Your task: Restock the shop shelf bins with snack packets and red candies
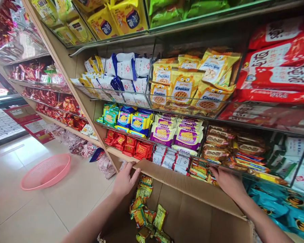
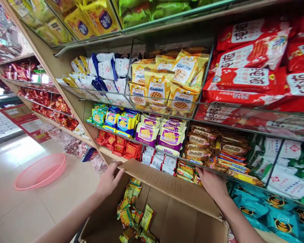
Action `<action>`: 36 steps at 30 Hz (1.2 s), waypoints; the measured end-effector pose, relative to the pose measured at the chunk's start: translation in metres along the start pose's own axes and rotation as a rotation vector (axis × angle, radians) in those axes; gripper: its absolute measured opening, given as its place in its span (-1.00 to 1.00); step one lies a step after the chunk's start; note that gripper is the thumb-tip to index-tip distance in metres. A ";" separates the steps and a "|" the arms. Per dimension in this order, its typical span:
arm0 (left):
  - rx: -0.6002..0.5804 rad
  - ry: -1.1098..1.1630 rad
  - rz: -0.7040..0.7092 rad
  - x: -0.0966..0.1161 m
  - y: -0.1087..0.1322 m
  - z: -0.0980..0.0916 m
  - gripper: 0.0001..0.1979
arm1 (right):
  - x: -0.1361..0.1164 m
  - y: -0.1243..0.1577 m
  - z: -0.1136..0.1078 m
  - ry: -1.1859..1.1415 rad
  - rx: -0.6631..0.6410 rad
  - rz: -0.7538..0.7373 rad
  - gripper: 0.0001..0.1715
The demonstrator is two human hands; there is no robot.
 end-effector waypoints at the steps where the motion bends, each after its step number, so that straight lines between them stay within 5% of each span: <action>1: 0.000 -0.003 0.005 0.000 -0.001 0.000 -0.68 | -0.001 0.001 0.001 0.063 -0.025 -0.022 -0.50; 6: 0.027 -0.026 0.021 0.001 -0.006 0.000 -0.65 | 0.004 0.000 0.009 0.209 -0.141 -0.054 -0.56; 13: 0.019 -0.061 0.038 0.004 -0.011 0.005 -0.61 | 0.017 -0.008 0.016 0.170 -0.367 0.125 -0.55; 24: 0.038 -0.114 0.044 0.006 -0.011 0.007 -0.59 | 0.029 0.011 0.015 0.146 -0.127 0.245 -0.58; 36: 0.050 -0.150 0.039 0.007 -0.010 0.007 -0.59 | 0.035 0.026 0.013 -0.051 0.133 0.064 -0.64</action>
Point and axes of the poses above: each hand's wrist, its own y-axis away from the middle knuckle, its own z-axis out of the palm, x = y × z, the point moved 6 cm from there along -y, towards the middle knuckle, and after that the axes turned 12 degrees about y, right-handed, at the moved point
